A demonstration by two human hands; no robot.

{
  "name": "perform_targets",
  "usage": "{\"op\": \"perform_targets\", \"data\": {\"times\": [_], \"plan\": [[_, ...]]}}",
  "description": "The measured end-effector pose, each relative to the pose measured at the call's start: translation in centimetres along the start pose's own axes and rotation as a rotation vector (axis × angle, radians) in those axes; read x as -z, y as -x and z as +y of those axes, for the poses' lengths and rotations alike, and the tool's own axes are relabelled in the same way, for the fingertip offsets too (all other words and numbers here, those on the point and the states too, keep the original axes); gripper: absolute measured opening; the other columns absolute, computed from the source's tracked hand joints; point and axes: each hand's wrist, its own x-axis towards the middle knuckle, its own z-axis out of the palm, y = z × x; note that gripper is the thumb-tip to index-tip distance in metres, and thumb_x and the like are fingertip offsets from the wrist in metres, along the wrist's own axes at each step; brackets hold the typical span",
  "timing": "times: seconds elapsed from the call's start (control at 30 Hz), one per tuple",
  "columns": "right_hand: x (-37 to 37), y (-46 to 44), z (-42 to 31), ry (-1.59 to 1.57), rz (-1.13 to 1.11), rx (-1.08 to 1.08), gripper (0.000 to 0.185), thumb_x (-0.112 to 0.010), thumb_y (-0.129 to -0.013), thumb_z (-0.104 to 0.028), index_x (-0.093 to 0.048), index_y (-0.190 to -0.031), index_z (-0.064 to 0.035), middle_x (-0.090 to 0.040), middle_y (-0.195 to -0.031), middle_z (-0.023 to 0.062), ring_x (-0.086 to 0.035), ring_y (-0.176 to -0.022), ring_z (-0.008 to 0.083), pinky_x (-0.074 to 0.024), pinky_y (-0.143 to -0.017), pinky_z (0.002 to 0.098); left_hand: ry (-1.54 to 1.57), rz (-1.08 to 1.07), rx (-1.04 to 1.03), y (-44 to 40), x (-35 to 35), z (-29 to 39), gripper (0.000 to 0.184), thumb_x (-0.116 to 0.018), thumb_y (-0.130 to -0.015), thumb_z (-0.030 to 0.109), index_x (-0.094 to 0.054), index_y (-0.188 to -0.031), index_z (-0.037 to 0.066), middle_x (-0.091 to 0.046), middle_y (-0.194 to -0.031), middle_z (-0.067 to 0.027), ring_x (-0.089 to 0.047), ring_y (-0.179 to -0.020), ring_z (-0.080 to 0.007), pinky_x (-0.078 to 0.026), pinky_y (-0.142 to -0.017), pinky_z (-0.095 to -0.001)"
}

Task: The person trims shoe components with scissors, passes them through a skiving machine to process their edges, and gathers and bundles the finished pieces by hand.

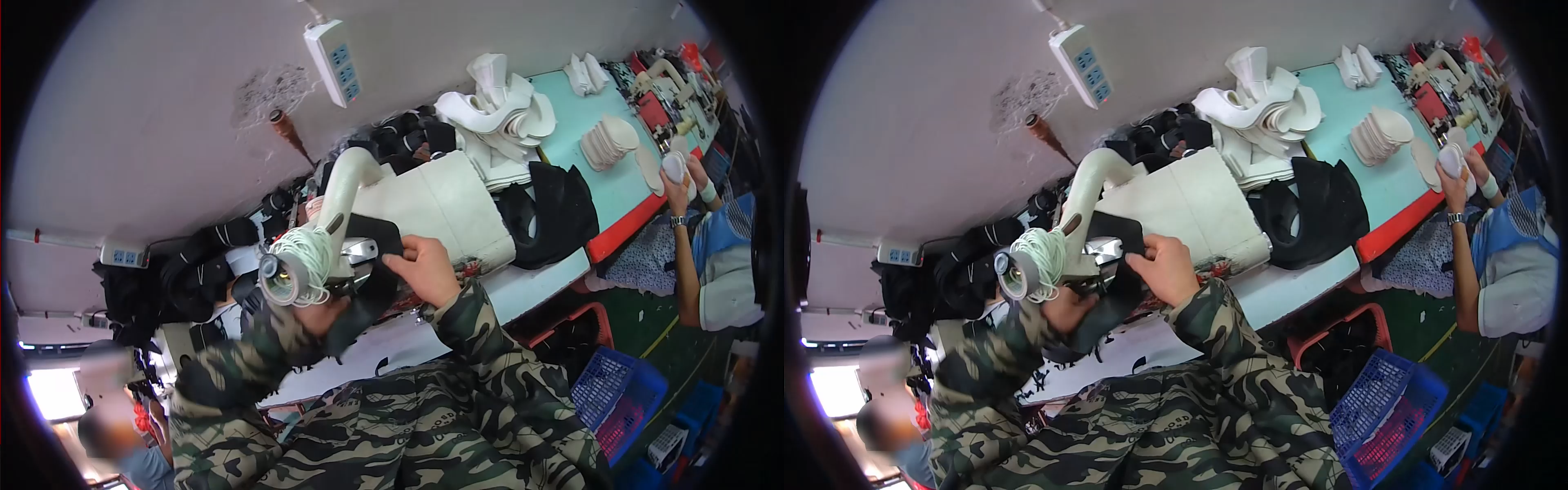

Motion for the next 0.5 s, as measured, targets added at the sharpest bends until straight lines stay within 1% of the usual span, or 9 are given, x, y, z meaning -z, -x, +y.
{"op": "perform_targets", "data": {"times": [0.03,0.1,0.13,0.17,0.23,0.37,0.43,0.47,0.5], "plan": [[0.2,-0.3,0.8,-0.242,0.031,0.019,0.025,-0.066,-0.075,-0.016,-0.062,-0.087,0.0052,-0.063,-0.07,0.0107,-0.058,-0.059,0.013,-0.0457,-0.056,0.0284,0.073,-0.046,0.024,1.2,-0.4,1.0,0.017,-0.052,-0.085,0.022,-0.06,-0.085,0.006,-0.061,-0.073,-0.0121,-0.059,-0.067,-0.028,-0.046,-0.065,-0.0396],[5.5,0.0,-1.1,-0.457,0.193,0.044,0.014,-0.062,-0.076,-0.01,-0.063,-0.085,0.0014,-0.057,-0.07,-0.0015,-0.048,-0.064,0.006,-0.0408,-0.058,0.023,0.086,0.404,0.116,3.8,-2.7,-1.1,0.017,-0.047,-0.089,0.017,-0.056,-0.083,0.004,-0.059,-0.065,-0.0147,-0.058,-0.058,-0.0309,-0.044,-0.055,-0.0439],[9.8,0.2,-1.6,-0.395,0.303,0.033,0.01,-0.061,-0.077,-0.009,-0.063,-0.084,-0.0015,-0.055,-0.071,-0.0031,-0.047,-0.063,0.0044,-0.0393,-0.057,0.0222,-0.063,0.421,0.245,5.0,-2.8,-2.3,0.018,-0.05,-0.088,0.02,-0.055,-0.082,0.004,-0.059,-0.066,-0.0164,-0.059,-0.06,-0.0333,-0.045,-0.055,-0.0456],[14.1,0.7,-2.3,-0.231,0.437,0.124,0.007,-0.061,-0.079,-0.01,-0.062,-0.079,-0.0031,-0.053,-0.068,-0.0031,-0.045,-0.062,0.0038,-0.0388,-0.056,0.022,-0.216,0.437,0.368,6.1,-2.7,-3.6,0.021,-0.054,-0.086,0.024,-0.055,-0.081,0.003,-0.06,-0.068,-0.0182,-0.059,-0.061,-0.0358,-0.045,-0.055,-0.0474],[21.9,0.6,-3.1,-0.066,0.667,0.235,0.011,-0.061,-0.084,-0.014,-0.061,-0.08,-0.0032,-0.052,-0.066,-0.0033,-0.042,-0.058,0.0044,-0.0359,-0.054,0.0217,-0.366,-0.016,0.807,9.1,-5.5,-6.7,0.031,-0.063,-0.079,0.033,-0.054,-0.085,0.003,-0.062,-0.077,-0.0209,-0.06,-0.071,-0.0398,-0.047,-0.062,-0.0474],[27.9,0.2,-5.5,0.291,0.799,0.44,0.021,-0.058,-0.087,-0.017,-0.059,-0.088,0.0039,-0.054,-0.067,-0.0009,-0.048,-0.063,0.0046,-0.0385,-0.058,0.0222,-0.271,0.019,0.972,11.1,-9.8,-9.9,0.053,-0.074,-0.067,0.036,-0.051,-0.1,0.002,-0.062,-0.087,-0.0235,-0.06,-0.083,-0.0408,-0.048,-0.072,-0.0464],[26.5,0.4,-2.3,0.999,0.831,0.572,0.016,-0.05,-0.085,-0.012,-0.06,-0.091,-0.0012,-0.06,-0.079,0.0131,-0.058,-0.073,0.024,-0.0454,-0.064,0.0344,-0.044,0.232,1.037,12.1,-10.4,-11.3,0.063,-0.077,-0.062,0.036,-0.048,-0.106,0.001,-0.061,-0.09,-0.0234,-0.059,-0.087,-0.0405,-0.047,-0.076,-0.0449],[25.1,1.0,-0.3,1.291,0.709,0.365,0.017,-0.049,-0.081,-0.011,-0.059,-0.093,-0.0059,-0.06,-0.083,0.0132,-0.056,-0.077,0.0315,-0.0452,-0.067,0.0404,-0.055,0.261,1.099,12.0,-10.2,-10.9,0.059,-0.078,-0.061,0.031,-0.051,-0.102,0.001,-0.061,-0.092,-0.0221,-0.06,-0.088,-0.0376,-0.046,-0.079,-0.0426],[23.5,1.6,1.9,1.246,0.661,0.528,0.02,-0.051,-0.077,-0.012,-0.06,-0.096,-0.0104,-0.058,-0.083,0.0093,-0.055,-0.076,0.0288,-0.0433,-0.066,0.0418,-0.059,0.261,1.098,12.3,-10.4,-11.1,0.059,-0.078,-0.061,0.031,-0.051,-0.102,0.001,-0.061,-0.092,-0.0221,-0.06,-0.088,-0.0376,-0.046,-0.079,-0.0426]]}}
